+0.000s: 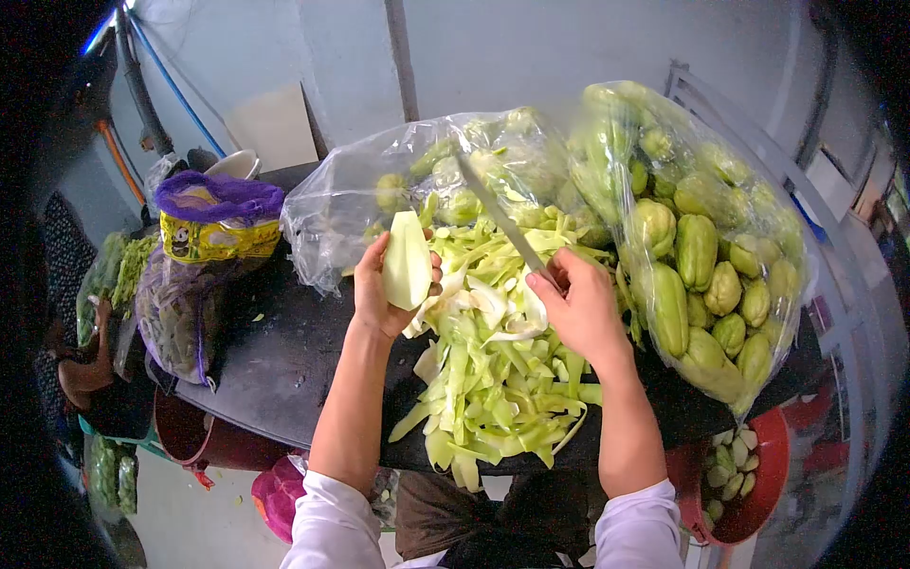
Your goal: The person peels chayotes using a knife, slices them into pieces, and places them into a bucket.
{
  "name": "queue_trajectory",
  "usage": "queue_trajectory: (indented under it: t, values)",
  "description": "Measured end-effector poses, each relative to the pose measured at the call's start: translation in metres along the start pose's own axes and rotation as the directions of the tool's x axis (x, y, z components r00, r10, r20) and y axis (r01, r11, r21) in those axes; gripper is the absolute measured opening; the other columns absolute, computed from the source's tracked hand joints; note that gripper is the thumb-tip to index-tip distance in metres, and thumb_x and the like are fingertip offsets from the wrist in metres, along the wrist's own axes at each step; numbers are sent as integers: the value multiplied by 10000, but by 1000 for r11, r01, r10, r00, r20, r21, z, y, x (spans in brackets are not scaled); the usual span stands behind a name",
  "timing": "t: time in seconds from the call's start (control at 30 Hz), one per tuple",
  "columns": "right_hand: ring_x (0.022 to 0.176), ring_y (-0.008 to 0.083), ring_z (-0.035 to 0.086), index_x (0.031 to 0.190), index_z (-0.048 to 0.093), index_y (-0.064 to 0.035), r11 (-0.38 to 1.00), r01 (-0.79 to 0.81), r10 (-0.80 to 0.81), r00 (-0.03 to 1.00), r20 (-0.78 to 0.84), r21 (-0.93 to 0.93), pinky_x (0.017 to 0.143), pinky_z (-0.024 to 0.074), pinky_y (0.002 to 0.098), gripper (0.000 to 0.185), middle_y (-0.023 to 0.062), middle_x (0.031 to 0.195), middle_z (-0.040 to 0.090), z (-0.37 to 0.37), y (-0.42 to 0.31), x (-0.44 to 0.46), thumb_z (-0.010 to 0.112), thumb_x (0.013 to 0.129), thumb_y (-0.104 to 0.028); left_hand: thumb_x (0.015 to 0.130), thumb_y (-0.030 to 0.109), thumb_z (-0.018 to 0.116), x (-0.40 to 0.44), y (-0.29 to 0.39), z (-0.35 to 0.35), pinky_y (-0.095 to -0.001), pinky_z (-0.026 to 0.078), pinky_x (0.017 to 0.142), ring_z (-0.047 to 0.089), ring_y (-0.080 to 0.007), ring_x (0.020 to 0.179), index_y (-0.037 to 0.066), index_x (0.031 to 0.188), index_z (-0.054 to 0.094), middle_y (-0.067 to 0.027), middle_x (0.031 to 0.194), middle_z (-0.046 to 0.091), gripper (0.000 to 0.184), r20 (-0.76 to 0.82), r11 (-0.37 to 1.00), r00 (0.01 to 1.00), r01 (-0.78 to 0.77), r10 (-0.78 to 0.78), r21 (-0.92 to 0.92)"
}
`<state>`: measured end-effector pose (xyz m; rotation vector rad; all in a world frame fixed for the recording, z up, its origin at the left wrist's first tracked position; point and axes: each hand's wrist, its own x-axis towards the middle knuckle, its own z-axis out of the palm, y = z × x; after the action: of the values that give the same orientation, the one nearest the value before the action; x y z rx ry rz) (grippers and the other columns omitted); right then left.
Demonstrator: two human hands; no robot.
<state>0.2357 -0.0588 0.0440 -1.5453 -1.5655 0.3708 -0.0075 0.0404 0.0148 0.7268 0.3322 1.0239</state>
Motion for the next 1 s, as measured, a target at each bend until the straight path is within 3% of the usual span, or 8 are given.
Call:
queue_trajectory:
  t: [0.13,0.2,0.4,0.53,0.73,0.83,0.9,1.0]
  values:
    - [622,119,573,976,566,3,920,-156,149,988,49,359,587,472,297,256,47,733,614,17,-2,-3,704,889,-195,986,425,332,-1,-18,18,-353,488,675,608,-231,777,49,1259,500,-148,914,617,495,-22,999,1000,-3,2,-39]
    - [685,99,574,1057,532,7,837,24,3,999,-48,547,630,495,274,347,41,833,613,32,-11,-10,748,865,-187,1004,448,335,-1,-38,26,-366,507,761,608,-238,850,56,1292,489,-122,940,618,510,-38,999,998,-47,47,17]
    - [800,101,593,1200,431,-15,792,48,1,997,-79,608,669,514,242,620,61,980,591,29,-22,-31,838,732,-19,1007,401,478,-22,-72,91,-359,518,863,594,-220,960,66,1390,409,-122,1135,558,513,-61,984,991,-109,119,142]
    - [784,95,581,1196,439,-19,804,55,79,977,-198,592,657,515,246,604,26,961,567,2,-30,-55,770,705,101,1038,303,450,-28,-90,115,-265,469,858,546,-143,983,43,1371,426,-93,1151,532,423,152,972,983,-132,103,194]
    - [753,63,533,1158,468,-39,833,32,178,930,-321,553,655,483,224,597,-1,909,551,-43,-7,-107,784,673,107,1042,335,437,-40,-131,139,-339,402,998,500,-217,1133,81,1372,478,-113,1231,514,419,293,718,944,-311,154,623]
    - [755,72,518,1153,485,-62,829,-50,321,859,-400,557,688,481,232,613,-18,912,541,-85,22,-156,816,657,78,1022,347,478,-47,-122,144,-353,357,1066,464,-223,1244,82,1337,537,-111,1325,520,416,389,630,919,-260,-71,732]
    - [798,86,514,1172,495,-67,881,-80,368,737,-567,467,734,464,241,588,-29,897,520,-119,39,-191,807,688,51,996,290,540,-42,-103,139,-327,412,1016,547,-185,1144,76,1299,576,-81,1229,613,373,345,755,927,-118,-149,645]
    - [807,103,503,1204,493,-52,898,-112,414,537,-735,425,777,439,236,580,-23,912,521,-176,78,-250,796,716,27,970,221,563,-32,-64,118,-315,438,946,578,-163,1080,45,1248,601,-68,1121,650,331,283,647,959,-211,-8,733]
